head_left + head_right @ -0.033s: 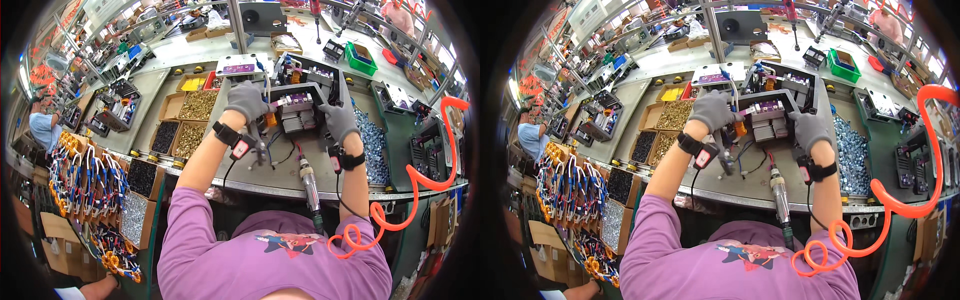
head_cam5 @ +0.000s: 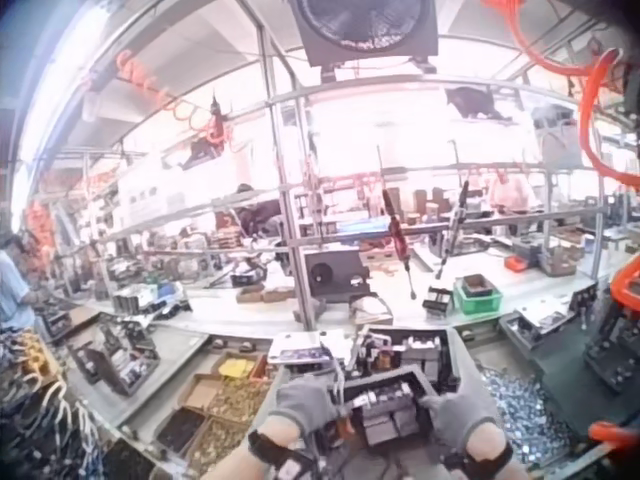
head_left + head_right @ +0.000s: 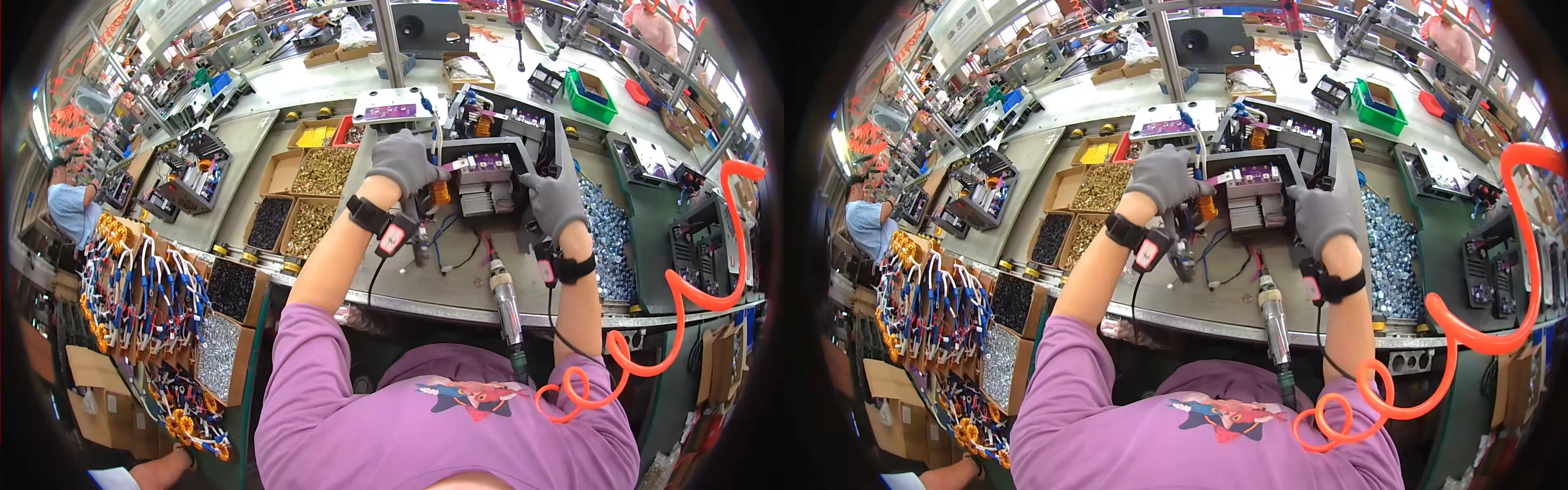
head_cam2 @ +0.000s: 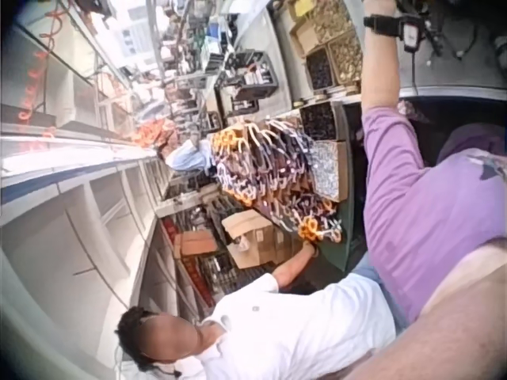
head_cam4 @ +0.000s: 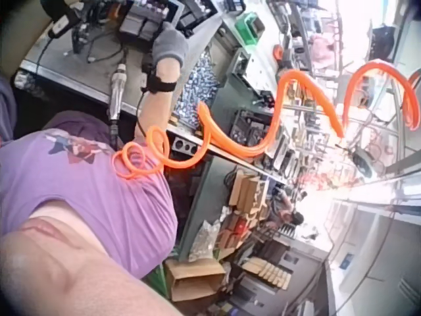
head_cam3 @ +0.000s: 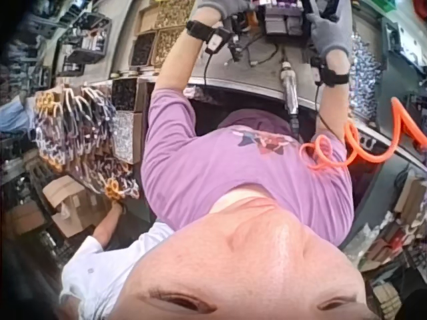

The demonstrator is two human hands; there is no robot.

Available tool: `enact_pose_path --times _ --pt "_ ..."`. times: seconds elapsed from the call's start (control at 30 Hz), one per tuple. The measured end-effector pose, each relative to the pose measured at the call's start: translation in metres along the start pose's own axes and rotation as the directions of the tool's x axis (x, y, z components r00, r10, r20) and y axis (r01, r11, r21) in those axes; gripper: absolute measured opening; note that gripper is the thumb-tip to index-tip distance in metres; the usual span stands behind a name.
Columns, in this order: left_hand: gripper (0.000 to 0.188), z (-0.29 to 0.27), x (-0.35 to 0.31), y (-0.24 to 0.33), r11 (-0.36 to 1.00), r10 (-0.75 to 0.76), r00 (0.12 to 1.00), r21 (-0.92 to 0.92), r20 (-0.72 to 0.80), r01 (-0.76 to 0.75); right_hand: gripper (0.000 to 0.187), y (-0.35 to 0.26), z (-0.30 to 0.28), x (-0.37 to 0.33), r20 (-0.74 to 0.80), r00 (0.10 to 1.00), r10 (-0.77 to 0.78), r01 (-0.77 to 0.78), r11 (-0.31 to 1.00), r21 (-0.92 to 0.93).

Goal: Install copper coils and secure components into industrial power supply units using an electric screwdriver.

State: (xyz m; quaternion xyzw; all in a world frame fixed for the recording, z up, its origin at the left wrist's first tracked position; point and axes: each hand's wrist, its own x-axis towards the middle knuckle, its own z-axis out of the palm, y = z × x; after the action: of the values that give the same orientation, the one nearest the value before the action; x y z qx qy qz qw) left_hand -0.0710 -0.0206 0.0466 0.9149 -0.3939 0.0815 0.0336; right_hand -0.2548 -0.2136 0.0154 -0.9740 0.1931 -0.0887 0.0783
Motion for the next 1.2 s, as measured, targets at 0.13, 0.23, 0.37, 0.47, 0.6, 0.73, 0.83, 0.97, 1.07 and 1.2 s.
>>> enact_pose_path --times 0.13,0.23,0.37,0.47,0.6,0.73,0.83,0.97,1.07,1.2 --pt "0.066 0.002 0.017 -0.004 1.000 0.006 0.989 -0.030 0.146 -0.002 0.033 -0.009 0.008 -0.029 -0.175 0.984 0.038 -0.011 0.989 0.151" --pt "0.064 0.009 0.016 -0.009 0.998 0.022 0.999 -0.063 0.025 -0.020 0.035 -0.003 0.025 -0.070 -0.544 0.839 0.015 0.212 0.911 0.353" --pt "0.067 0.009 0.009 -0.035 0.824 -0.085 0.989 -0.566 -0.124 0.000 0.049 0.001 0.064 -0.150 -0.506 0.862 0.024 0.068 0.985 0.161" --pt "0.044 -0.003 0.003 -0.052 0.567 -0.301 0.939 -0.823 -0.167 0.035 0.051 0.007 0.083 -0.188 -0.289 0.950 -0.118 0.145 0.987 0.073" --pt "0.039 -0.015 -0.010 -0.039 0.679 -0.123 0.984 -0.734 -0.126 -0.009 0.056 0.011 0.090 -0.191 -0.344 0.917 -0.200 0.285 0.934 0.214" --pt "0.046 -0.026 -0.018 -0.012 0.871 0.062 0.998 -0.488 -0.009 -0.058 0.057 0.008 0.085 -0.183 -0.274 0.892 -0.359 0.406 0.904 0.137" --pt "0.054 -0.029 -0.016 0.001 0.990 0.048 0.997 -0.135 0.065 -0.038 0.054 0.004 0.087 -0.185 -0.238 0.866 -0.439 0.491 0.837 0.242" --pt "0.065 -0.021 -0.007 0.004 0.999 0.020 0.991 0.026 0.133 -0.024 0.057 0.003 0.101 -0.180 -0.270 0.828 -0.491 0.548 0.811 0.207" --pt "0.068 -0.011 0.005 0.001 0.997 0.044 0.984 0.060 0.175 -0.055 0.055 0.000 0.110 -0.170 -0.432 0.834 -0.345 0.533 0.706 0.466" --pt "0.066 0.003 0.014 -0.001 0.996 0.065 0.988 0.052 0.140 -0.073 0.061 -0.004 0.091 -0.155 -0.403 0.911 -0.094 0.395 0.483 0.781"
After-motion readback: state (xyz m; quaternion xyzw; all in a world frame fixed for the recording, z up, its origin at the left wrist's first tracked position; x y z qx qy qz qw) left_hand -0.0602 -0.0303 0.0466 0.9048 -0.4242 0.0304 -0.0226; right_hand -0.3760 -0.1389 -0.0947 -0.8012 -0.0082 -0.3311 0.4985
